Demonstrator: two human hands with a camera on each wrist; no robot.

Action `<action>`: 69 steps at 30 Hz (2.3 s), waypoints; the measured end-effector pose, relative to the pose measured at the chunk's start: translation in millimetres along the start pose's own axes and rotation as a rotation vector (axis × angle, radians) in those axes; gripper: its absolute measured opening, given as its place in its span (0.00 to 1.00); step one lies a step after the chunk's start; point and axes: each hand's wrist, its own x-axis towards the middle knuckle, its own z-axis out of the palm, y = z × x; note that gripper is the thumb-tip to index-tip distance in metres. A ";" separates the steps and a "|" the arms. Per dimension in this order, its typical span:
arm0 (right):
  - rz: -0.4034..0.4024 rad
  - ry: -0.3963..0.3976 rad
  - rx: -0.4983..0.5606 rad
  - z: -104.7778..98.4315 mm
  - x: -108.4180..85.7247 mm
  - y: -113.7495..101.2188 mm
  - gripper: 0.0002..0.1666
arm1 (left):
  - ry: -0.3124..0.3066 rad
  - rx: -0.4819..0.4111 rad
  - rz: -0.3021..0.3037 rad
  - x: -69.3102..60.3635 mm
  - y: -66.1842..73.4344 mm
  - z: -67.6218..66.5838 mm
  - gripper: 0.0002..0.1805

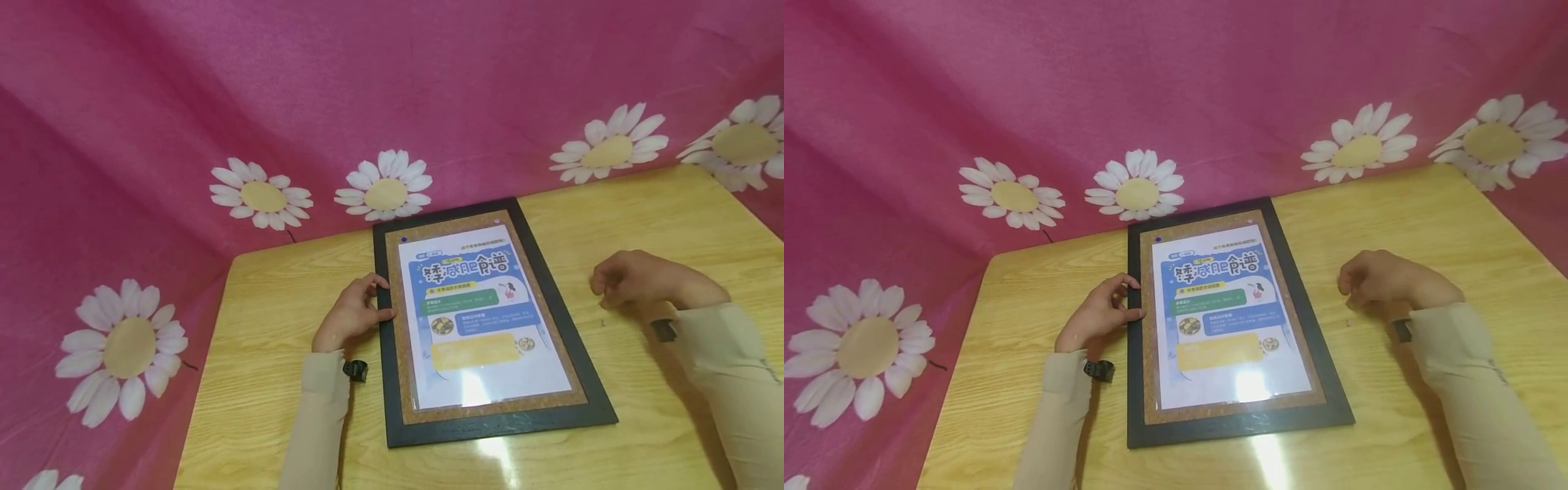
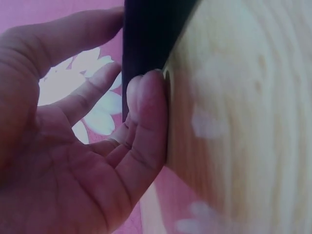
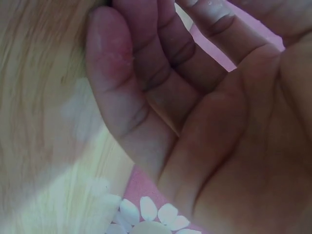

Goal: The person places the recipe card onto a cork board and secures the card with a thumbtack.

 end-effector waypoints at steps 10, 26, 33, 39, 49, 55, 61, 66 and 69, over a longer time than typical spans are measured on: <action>0.128 -0.065 0.024 -6.9 1.0 -2.7 0.05 | -0.004 -0.025 -0.017 1.8 -4.7 -2.3 0.29; 0.125 -0.059 0.075 -4.0 -1.2 3.7 0.02 | -0.012 -0.057 -0.009 2.8 -2.6 -0.3 0.28; 0.093 -0.020 0.028 -3.0 -0.4 4.2 0.07 | -0.010 -0.061 -0.008 2.8 -3.0 -0.5 0.29; 0.043 0.060 -0.044 -0.5 0.9 5.6 0.07 | -0.011 -0.057 0.002 3.3 -4.1 -0.2 0.29; -0.005 0.171 -0.040 -0.4 -0.4 -4.5 0.12 | -0.005 -0.049 -0.002 4.0 -4.4 0.3 0.28; 0.004 0.151 0.039 1.8 0.0 -12.6 0.12 | -0.002 -0.044 -0.005 3.2 -2.8 0.0 0.28; -0.016 0.182 0.029 4.1 1.6 -14.6 0.14 | -0.003 -0.048 -0.011 3.6 -2.7 0.3 0.28; -0.030 0.184 0.060 5.8 2.5 -13.9 0.16 | -0.007 -0.051 -0.014 3.5 -2.6 0.4 0.29; -0.029 0.166 0.071 6.8 3.0 -14.8 0.16 | -0.008 -0.049 -0.015 3.5 -3.1 0.5 0.29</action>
